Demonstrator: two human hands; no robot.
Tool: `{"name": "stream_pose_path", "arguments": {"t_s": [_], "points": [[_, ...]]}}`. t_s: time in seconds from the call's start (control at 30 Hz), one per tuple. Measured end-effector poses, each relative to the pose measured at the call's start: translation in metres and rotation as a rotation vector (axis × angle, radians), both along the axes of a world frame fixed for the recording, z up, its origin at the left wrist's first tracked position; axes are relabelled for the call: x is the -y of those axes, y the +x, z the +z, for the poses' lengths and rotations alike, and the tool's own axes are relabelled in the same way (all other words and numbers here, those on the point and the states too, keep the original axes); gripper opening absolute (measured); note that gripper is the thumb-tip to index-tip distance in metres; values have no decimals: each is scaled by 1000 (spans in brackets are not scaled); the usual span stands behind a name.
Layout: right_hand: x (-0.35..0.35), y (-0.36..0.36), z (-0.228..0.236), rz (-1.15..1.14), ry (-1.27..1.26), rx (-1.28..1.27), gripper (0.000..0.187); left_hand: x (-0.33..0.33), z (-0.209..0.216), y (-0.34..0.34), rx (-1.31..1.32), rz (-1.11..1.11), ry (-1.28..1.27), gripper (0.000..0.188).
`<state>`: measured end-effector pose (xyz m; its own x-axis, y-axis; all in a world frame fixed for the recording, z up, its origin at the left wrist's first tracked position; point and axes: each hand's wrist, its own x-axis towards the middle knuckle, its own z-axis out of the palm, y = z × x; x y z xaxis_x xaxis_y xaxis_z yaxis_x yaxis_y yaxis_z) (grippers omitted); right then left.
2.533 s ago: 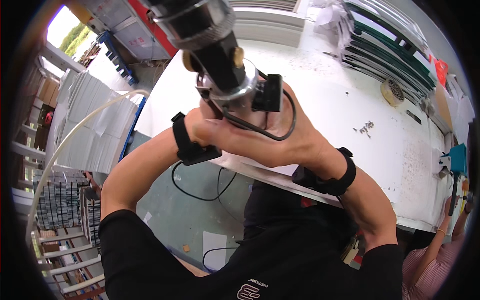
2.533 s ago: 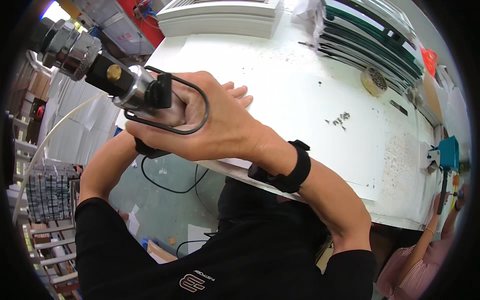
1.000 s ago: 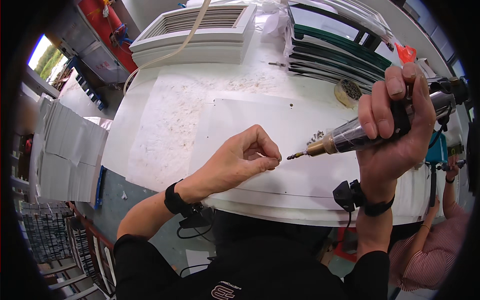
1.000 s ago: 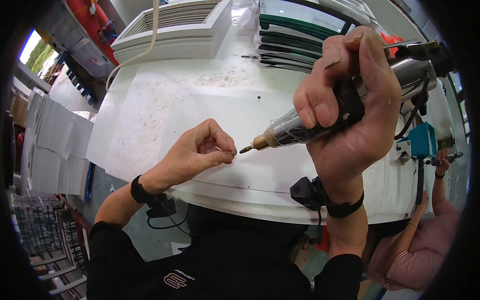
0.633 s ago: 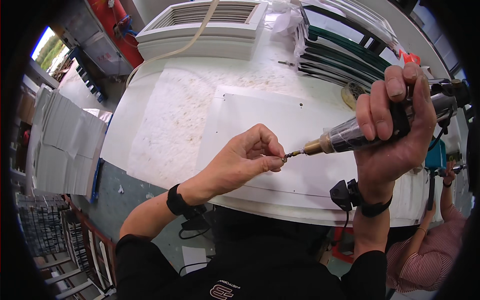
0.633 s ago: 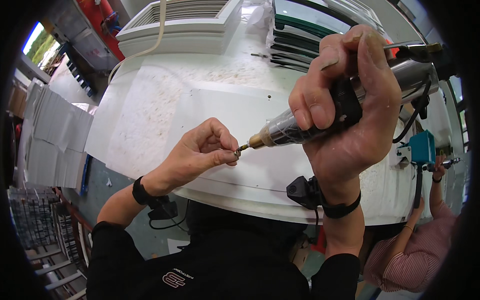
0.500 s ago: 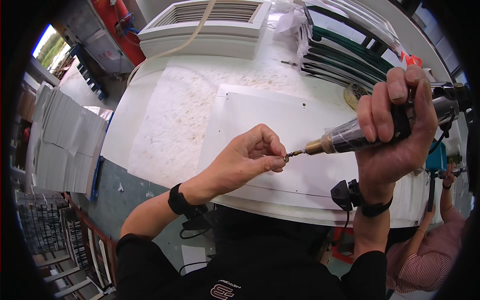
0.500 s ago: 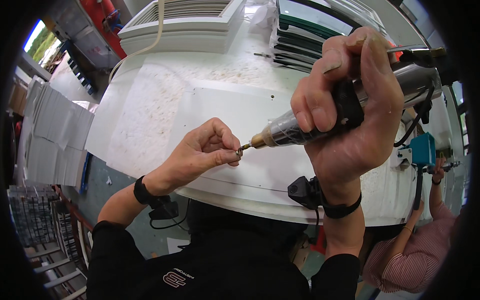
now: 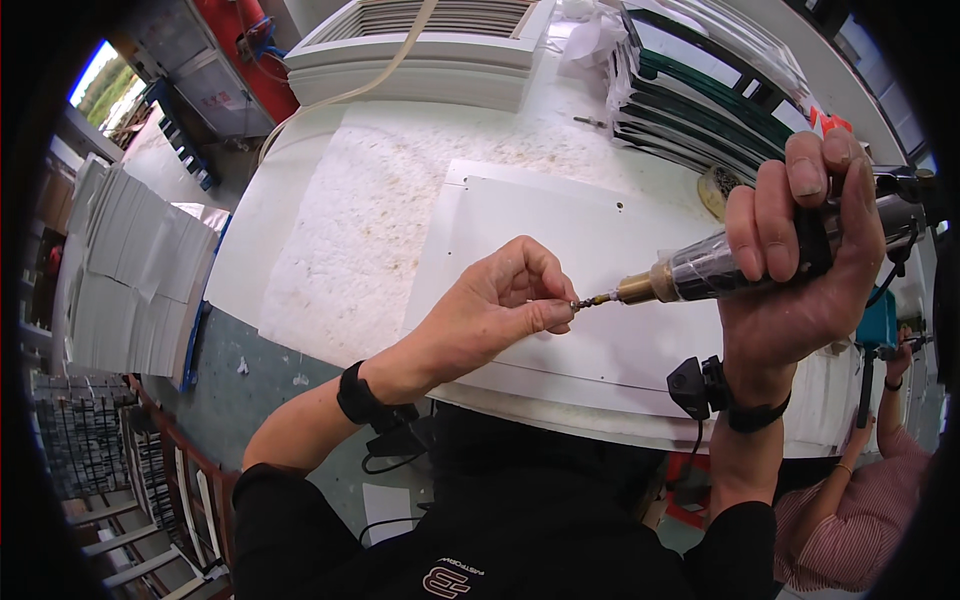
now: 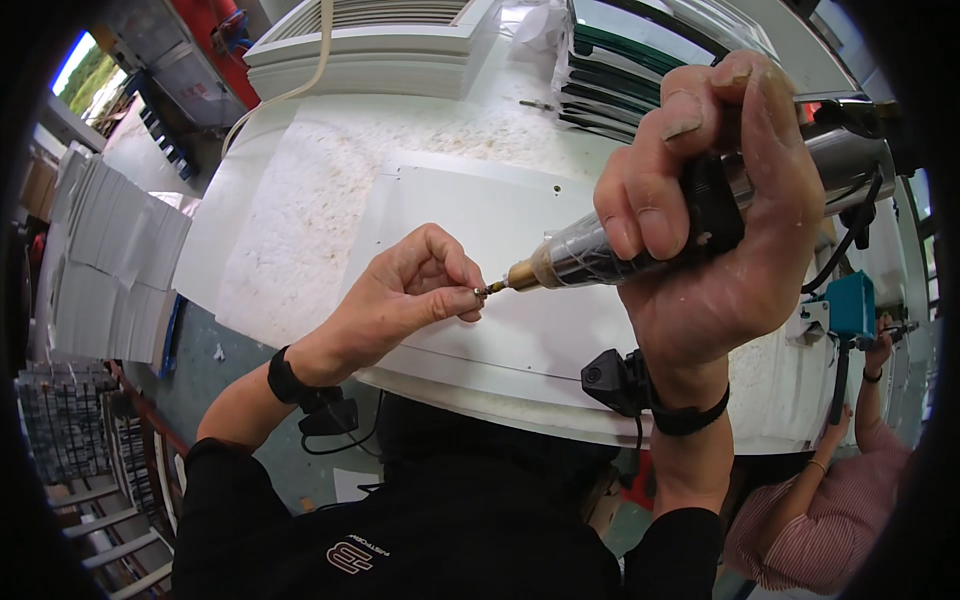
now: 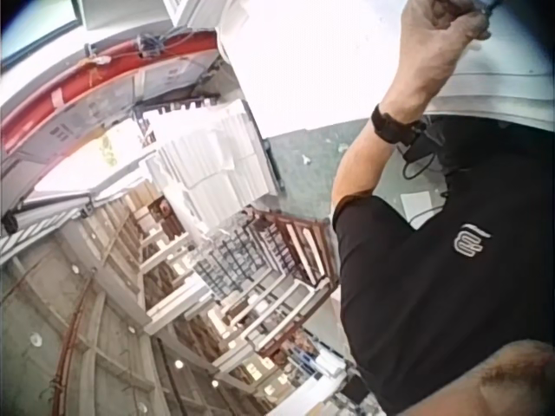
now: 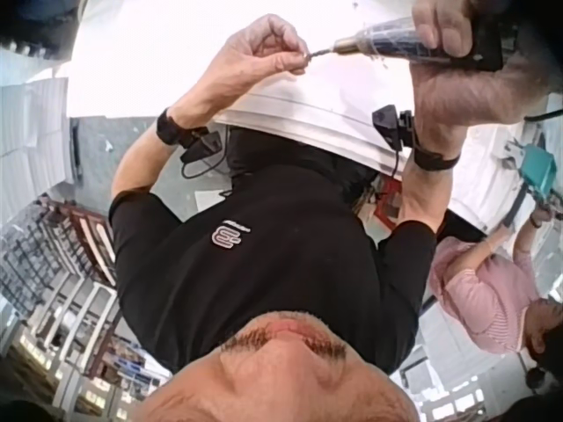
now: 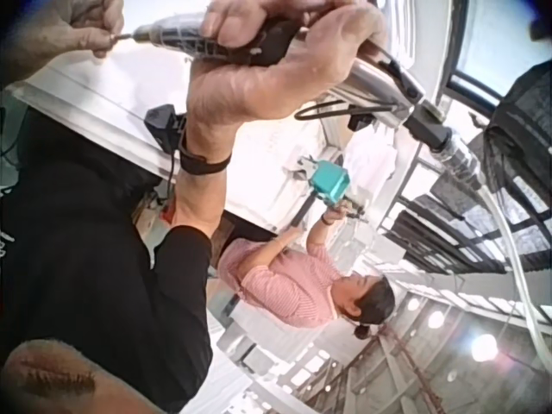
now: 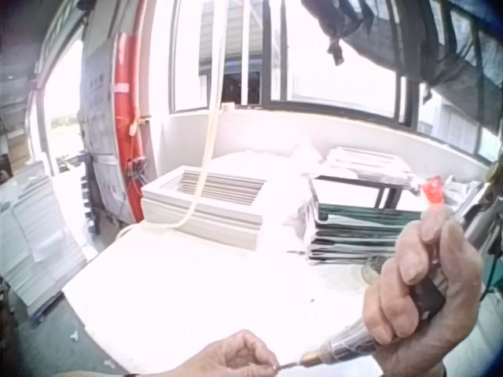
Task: The person unpacks a cardboard box and places a white window frame on the table. They apply a white substance to the frame using a handheld applicator, then place a white panel on top. Finally, they use a pneumatic screwdriver to fasten screws into the panel.
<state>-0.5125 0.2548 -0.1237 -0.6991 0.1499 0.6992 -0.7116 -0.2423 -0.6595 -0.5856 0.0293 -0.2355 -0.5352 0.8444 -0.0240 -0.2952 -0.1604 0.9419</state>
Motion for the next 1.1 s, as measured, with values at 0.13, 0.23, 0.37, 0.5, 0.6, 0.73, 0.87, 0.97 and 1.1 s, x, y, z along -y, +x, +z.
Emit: {"name": "stream_pose_path", "arguments": {"t_s": [0.13, 0.23, 0.37, 0.5, 0.6, 0.73, 0.87, 0.97, 1.1], "points": [[3, -2, 2, 5, -2, 3, 23, 1, -1, -1, 11, 5, 1, 21], [2, -3, 2, 29, -4, 6, 23, 2, -1, 0, 30, 6, -1, 21], [1, -6, 2, 67, 13, -1, 24, 4, 0, -1, 97, -8, -5, 22], [3, -14, 4, 112, 54, -15, 26, 8, -2, -3, 56, 17, 19, 22], [6, -23, 6, 106, 67, -1, 27, 11, -2, -7, -85, 84, 0, 21], [30, -49, 9, 70, 83, 3, 29, 16, 13, -21, -501, 257, -175, 21], [54, -96, 16, 62, 41, 7, 24, 23, 28, -53, -744, 326, -293, 21], [77, -119, 16, -65, 107, 65, 24, 28, 18, -87, -851, 322, -327, 26], [83, -157, -6, -116, 156, 145, 17, 25, 0, -115, -866, 292, -353, 30]]}}
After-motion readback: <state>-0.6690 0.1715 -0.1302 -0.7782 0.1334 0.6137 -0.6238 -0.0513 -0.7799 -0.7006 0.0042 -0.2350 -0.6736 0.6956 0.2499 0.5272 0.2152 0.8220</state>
